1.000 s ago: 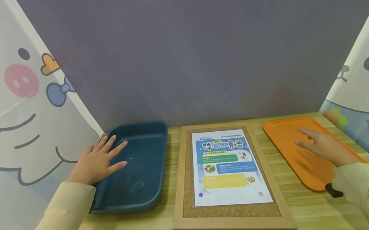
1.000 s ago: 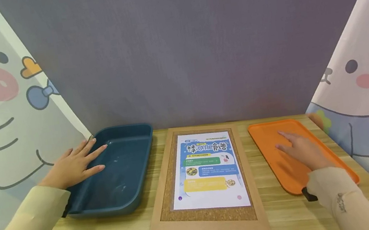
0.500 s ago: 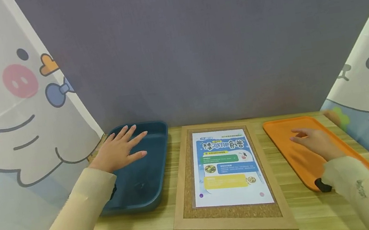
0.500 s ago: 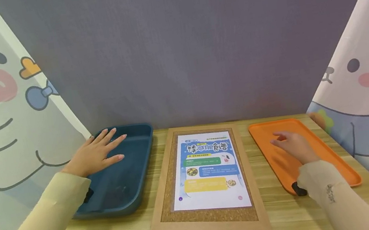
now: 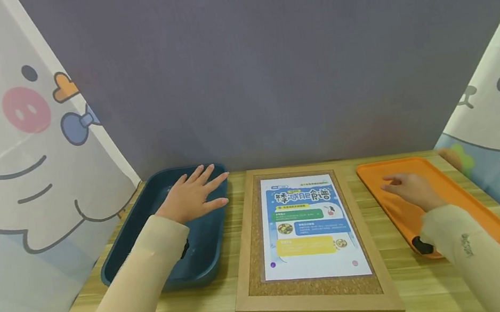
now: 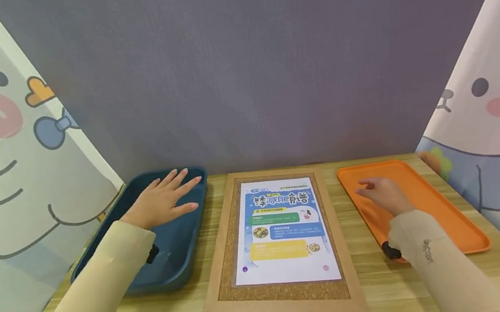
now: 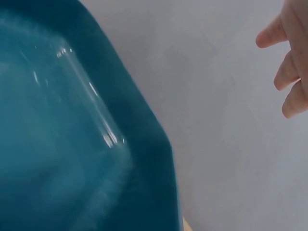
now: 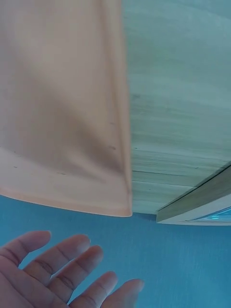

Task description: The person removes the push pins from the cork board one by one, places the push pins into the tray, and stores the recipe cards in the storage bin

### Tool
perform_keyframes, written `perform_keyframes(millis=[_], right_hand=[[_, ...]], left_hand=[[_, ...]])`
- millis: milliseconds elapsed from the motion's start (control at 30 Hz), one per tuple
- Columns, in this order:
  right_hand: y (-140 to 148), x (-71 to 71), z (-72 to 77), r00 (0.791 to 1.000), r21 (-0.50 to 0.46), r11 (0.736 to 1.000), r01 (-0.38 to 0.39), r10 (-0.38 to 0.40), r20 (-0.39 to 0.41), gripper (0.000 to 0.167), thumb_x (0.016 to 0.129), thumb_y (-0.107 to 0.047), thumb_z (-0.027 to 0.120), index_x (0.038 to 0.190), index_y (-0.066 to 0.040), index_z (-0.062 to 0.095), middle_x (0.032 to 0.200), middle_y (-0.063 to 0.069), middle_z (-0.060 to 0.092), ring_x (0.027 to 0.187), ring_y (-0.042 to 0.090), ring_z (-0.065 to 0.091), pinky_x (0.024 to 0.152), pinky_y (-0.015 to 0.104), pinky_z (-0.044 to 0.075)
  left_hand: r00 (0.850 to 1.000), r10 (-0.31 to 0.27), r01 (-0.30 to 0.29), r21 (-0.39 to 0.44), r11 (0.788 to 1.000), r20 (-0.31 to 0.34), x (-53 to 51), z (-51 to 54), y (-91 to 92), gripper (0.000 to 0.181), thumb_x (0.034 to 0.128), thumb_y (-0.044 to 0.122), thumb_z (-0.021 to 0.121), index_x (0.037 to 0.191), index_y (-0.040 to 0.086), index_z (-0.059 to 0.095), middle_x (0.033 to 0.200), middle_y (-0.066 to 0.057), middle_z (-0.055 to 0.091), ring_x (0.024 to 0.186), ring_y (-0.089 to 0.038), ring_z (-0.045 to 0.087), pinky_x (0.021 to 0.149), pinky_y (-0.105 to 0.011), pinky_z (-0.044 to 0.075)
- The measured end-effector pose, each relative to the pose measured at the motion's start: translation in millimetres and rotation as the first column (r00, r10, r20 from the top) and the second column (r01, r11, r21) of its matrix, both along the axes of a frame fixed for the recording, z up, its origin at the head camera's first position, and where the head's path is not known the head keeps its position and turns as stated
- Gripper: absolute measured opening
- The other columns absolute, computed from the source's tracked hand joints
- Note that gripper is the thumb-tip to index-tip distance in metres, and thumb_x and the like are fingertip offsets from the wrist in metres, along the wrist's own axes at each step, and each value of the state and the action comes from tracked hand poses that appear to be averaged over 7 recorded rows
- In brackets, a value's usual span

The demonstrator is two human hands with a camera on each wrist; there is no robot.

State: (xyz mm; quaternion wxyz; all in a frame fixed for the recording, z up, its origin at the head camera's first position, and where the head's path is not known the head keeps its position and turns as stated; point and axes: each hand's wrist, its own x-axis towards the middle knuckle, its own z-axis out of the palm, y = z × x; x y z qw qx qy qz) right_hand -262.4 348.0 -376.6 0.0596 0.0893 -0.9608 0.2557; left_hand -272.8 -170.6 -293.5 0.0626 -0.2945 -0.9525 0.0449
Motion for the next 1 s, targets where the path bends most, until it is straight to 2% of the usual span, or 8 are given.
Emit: perform_keyframes(millis=[167,333,500,633,800,900,1000], right_hand=[[-4.7,-3.1,-0.9,1.0,-0.029,1.0,-0.001,0.001,0.013,0.049,0.097,-0.027,0.058,0.123,0.014,0.055,0.109,0.036,0.06,0.095,0.048,0.059,0.074,0.052,0.05],[-10.4,-4.7,-0.7,0.996,-0.097,0.995,0.003,0.005,0.089,0.054,0.099,-0.032,0.054,0.129,0.013,0.051,0.114,0.036,0.057,0.094,0.043,0.061,0.074,0.049,0.051],[-20.0,-10.1,-0.7,0.986,-0.146,0.989,0.02,0.005,0.169,0.055,0.101,-0.031,0.051,0.134,0.012,0.046,0.12,0.035,0.055,0.097,0.041,0.063,0.079,0.049,0.051],[-27.6,-17.1,-2.1,0.981,-0.165,0.986,0.035,-0.003,0.195,0.053,0.1,-0.028,0.054,0.132,0.013,0.048,0.119,0.034,0.057,0.096,0.039,0.063,0.08,0.046,0.052],[-32.0,-26.2,-5.9,0.98,-0.185,0.982,0.036,0.001,0.197,0.049,0.099,-0.024,0.054,0.131,0.014,0.049,0.115,0.032,0.06,0.093,0.037,0.063,0.079,0.045,0.051],[-35.4,-28.3,-5.2,0.977,-0.195,0.98,0.048,-0.005,0.215,0.05,0.1,-0.025,0.053,0.132,0.013,0.048,0.121,0.033,0.056,0.096,0.039,0.061,0.084,0.049,0.048],[-41.3,-28.4,-2.8,0.972,-0.216,0.975,0.048,0.004,0.233,0.052,0.1,-0.026,0.052,0.134,0.013,0.046,0.127,0.035,0.05,0.1,0.042,0.06,0.089,0.054,0.045]], left_hand=[[1.0,-0.009,0.009,-0.003,1.0,0.011,-2.1,-1.3,16.5,0.072,0.0937,0.057,0.048,0.153,0.021,0.028,0.156,-0.016,0.021,0.143,-0.037,0.018,0.108,-0.06,0.022],[0.999,-0.003,0.003,0.01,1.0,0.048,-3.3,-3.2,33.3,0.071,0.0945,0.057,0.047,0.153,0.024,0.026,0.157,-0.014,0.019,0.144,-0.034,0.016,0.109,-0.059,0.02],[0.994,-0.001,-0.004,0.043,0.999,0.109,-4.9,-10.3,47.8,0.069,0.0956,0.058,0.044,0.154,0.025,0.024,0.158,-0.011,0.016,0.145,-0.032,0.012,0.11,-0.059,0.017],[0.988,-0.012,0.005,0.043,0.999,0.154,-6.0,-17.4,57.5,0.071,0.095,0.06,0.042,0.154,0.027,0.022,0.159,-0.011,0.014,0.145,-0.033,0.01,0.11,-0.059,0.016],[0.989,-0.009,0.009,0.002,1.0,0.15,-7.9,-18.5,71.0,0.07,0.0953,0.06,0.041,0.154,0.029,0.021,0.159,-0.01,0.015,0.145,-0.032,0.011,0.111,-0.058,0.016],[0.99,-0.017,0.019,-0.009,1.0,0.142,-9.6,-18.2,81.7,0.069,0.0952,0.061,0.041,0.154,0.03,0.022,0.159,-0.009,0.017,0.145,-0.031,0.012,0.111,-0.057,0.017],[0.989,-0.035,0.04,-0.033,0.999,0.142,-11.0,-22.1,92.0,0.069,0.0954,0.061,0.04,0.154,0.03,0.022,0.159,-0.01,0.016,0.145,-0.031,0.012,0.11,-0.056,0.02]])
